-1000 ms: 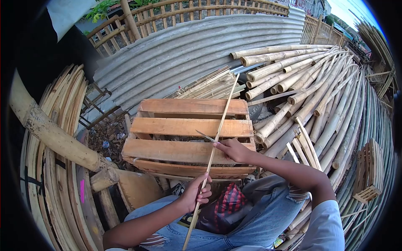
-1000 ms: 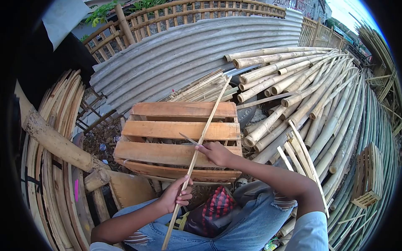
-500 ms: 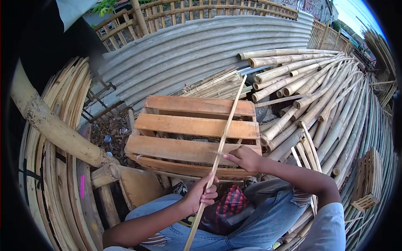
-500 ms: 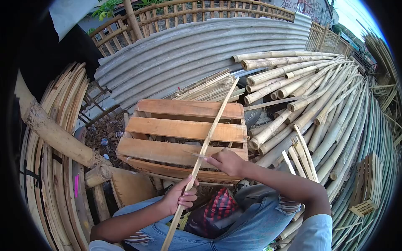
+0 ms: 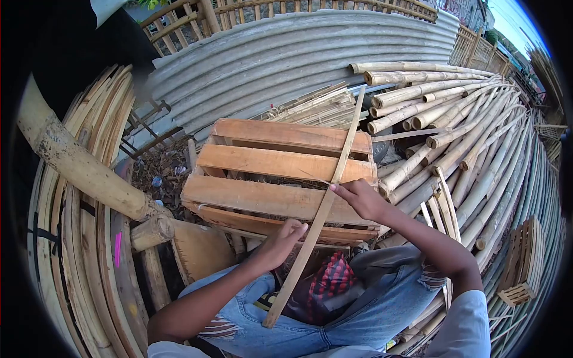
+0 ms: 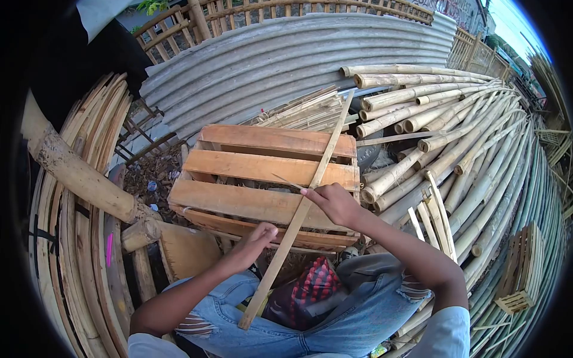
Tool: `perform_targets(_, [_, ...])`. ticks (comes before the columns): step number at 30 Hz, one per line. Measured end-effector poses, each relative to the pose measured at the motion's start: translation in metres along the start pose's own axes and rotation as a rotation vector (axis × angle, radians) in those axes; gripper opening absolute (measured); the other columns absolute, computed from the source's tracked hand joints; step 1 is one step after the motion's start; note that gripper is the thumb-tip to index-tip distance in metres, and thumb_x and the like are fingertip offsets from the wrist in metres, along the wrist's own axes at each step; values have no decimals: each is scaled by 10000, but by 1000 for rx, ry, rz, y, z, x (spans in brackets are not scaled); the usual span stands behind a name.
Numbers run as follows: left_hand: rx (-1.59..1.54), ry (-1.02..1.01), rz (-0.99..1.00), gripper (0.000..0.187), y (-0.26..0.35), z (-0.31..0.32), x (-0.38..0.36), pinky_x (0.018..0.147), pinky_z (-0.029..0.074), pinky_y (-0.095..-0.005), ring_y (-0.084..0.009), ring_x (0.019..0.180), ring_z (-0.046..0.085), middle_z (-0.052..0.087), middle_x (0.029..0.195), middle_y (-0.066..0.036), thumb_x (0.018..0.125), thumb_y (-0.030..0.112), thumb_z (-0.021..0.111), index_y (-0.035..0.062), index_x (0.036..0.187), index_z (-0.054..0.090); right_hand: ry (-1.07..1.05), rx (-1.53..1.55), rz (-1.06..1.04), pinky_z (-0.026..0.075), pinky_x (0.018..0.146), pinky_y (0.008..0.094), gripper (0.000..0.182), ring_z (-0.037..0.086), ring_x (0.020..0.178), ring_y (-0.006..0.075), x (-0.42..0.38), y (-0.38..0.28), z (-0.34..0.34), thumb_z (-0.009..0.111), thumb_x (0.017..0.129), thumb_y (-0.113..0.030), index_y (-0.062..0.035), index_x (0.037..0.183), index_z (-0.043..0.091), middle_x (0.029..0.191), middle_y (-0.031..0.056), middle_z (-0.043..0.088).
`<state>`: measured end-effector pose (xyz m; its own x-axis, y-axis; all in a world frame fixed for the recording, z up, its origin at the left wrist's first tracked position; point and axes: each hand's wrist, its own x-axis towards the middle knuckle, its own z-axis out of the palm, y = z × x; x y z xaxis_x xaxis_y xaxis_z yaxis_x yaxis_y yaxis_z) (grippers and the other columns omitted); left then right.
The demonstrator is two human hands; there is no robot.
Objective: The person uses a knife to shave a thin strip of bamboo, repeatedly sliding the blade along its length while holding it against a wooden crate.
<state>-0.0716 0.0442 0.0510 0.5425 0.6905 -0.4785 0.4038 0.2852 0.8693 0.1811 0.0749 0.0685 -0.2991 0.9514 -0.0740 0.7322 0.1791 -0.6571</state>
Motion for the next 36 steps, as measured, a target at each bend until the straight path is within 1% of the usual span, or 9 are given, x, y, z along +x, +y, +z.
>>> perform_targets(2, [177, 82, 123, 535, 7, -7, 1, 900, 391, -351, -206, 1070, 510, 537, 1125, -122, 927, 502, 343, 59, 1218, 421, -1, 112, 130, 400, 506, 390, 512, 510, 476, 292, 0, 7, -7, 397, 936, -419, 32, 762, 564, 504, 148, 463])
perform_targets(7, [-1194, -363, 202, 834, 32, -9, -7, 1054, 233, -491, -309, 1235, 368, 350, 1351, -212, 855, 675, 204, 21, 1372, 235, -49, 669, 267, 376, 461, 300, 507, 509, 480, 151, 3, 17, -7, 455, 914, -446, -1, 687, 535, 530, 53, 481])
perform_targets(13, [-1226, -336, 303, 884, 23, 4, 4, 1073, 213, -483, -327, 1278, 307, 280, 1393, -218, 832, 701, 226, 17, 1391, 187, -278, 1361, 49, 511, 583, 297, 390, 616, 651, 215, -7, -30, 13, 426, 944, -353, -1, 798, 510, 698, 126, 580])
perform_targets(20, [-1266, -350, 294, 891, 25, 14, 8, 1083, 210, -426, -297, 1281, 303, 294, 1385, -183, 822, 714, 247, 42, 1403, 178, -637, 1491, 41, 545, 673, 370, 377, 641, 793, 308, -16, -58, 43, 402, 951, -358, 11, 931, 474, 833, 182, 606])
perform_targets(24, [-1332, -331, 344, 830, 29, 8, 9, 1073, 219, -441, -267, 1312, 264, 275, 1413, -167, 854, 671, 252, 63, 1412, 170, 56, 1278, 73, 523, 750, 336, 386, 628, 884, 246, 22, -18, 20, 399, 951, -363, 14, 935, 484, 913, 178, 611])
perform_targets(28, [-702, -70, 288, 586, 24, -5, 11, 991, 347, -424, -247, 1203, 414, 427, 1285, -167, 924, 490, 355, 56, 1317, 326, 328, 1134, 29, 496, 753, 286, 352, 630, 854, 183, 27, 18, -8, 421, 945, -353, -15, 931, 518, 924, 135, 627])
perform_targets(30, [293, 106, 270, 502, 25, -2, 4, 926, 409, -399, -253, 1129, 481, 489, 1161, -169, 884, 354, 528, 6, 1214, 379, 325, 1010, 134, 498, 744, 287, 351, 628, 832, 171, 22, 30, -11, 442, 935, -358, -17, 931, 524, 900, 120, 633])
perform_targets(34, [777, 272, 422, 574, 22, 25, -11, 832, 463, -416, -376, 979, 537, 476, 1063, -215, 789, 306, 648, -52, 1147, 377, 260, 1027, 241, 500, 725, 290, 343, 625, 776, 159, 21, 44, -5, 469, 925, -350, -14, 915, 537, 846, 100, 631])
perform_targets(36, [782, 191, 280, 674, 21, 31, -14, 843, 450, -439, -402, 1021, 512, 440, 1118, -247, 756, 308, 676, -77, 1195, 338, 250, 1035, 244, 500, 720, 291, 342, 624, 765, 157, 22, 43, -6, 476, 923, -348, -13, 906, 540, 836, 94, 628])
